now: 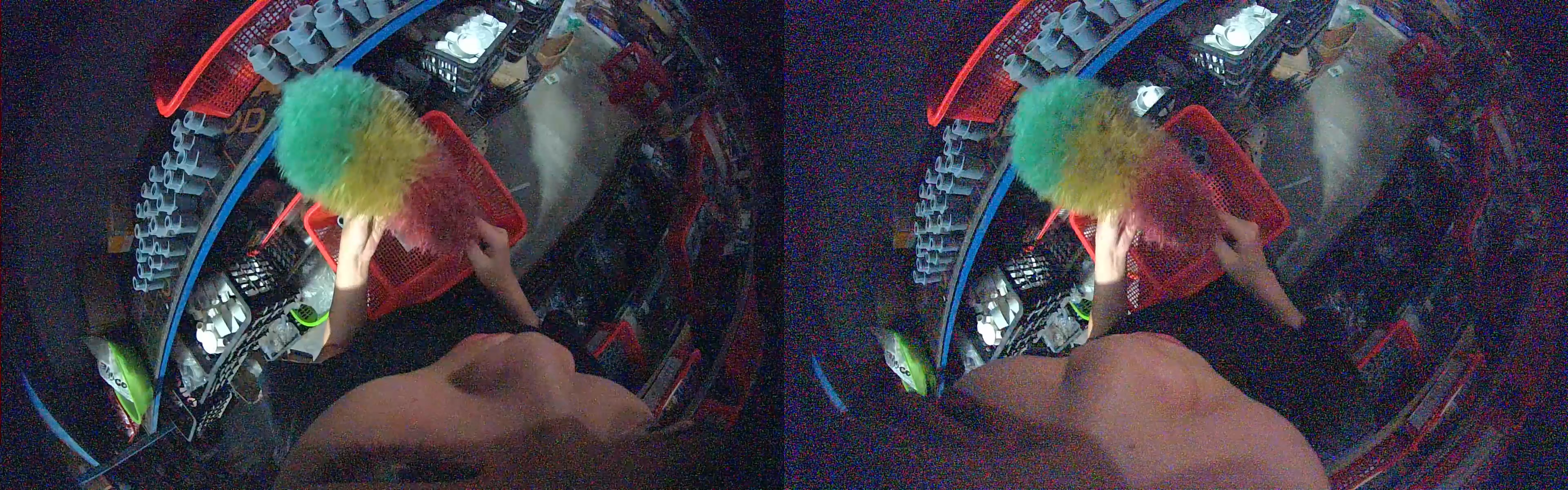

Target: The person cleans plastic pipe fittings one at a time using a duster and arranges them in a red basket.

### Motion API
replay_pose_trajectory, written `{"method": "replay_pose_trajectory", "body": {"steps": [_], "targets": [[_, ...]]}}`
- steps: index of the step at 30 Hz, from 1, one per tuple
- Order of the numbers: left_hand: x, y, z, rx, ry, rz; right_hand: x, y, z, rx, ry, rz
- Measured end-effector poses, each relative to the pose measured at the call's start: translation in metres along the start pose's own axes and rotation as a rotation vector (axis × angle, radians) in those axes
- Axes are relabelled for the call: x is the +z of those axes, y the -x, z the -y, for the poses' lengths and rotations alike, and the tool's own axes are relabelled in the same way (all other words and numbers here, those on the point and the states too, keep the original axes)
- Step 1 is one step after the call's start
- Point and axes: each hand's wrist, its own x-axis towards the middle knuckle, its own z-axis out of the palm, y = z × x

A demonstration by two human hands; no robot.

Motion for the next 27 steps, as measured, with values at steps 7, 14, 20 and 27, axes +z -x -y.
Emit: {"method": "replay_pose_trajectory", "body": {"steps": [7, 14, 20, 27], "targets": [[-0.008, -0.01, -0.002, 0.421, -0.529, 0.207, 0.006, 0.0, -0.013, -0.051, 0.025, -0.042], [-0.01, -0.027, 0.001, 0.056, 0.36, 0.156, 0.002, -0.002, -0.009, -0.014, 0.015, -0.039], [-0.001, -0.019, -0.003, 0.554, -0.592, 0.149, 0.003, 0.002, -0.015, 0.035, -0.01, -0.046], [0.012, -0.012, 0.0, 0.116, -0.122, 0.259, -0.003, 0.0, -0.017, 0.06, 0.026, -0.064]]}}
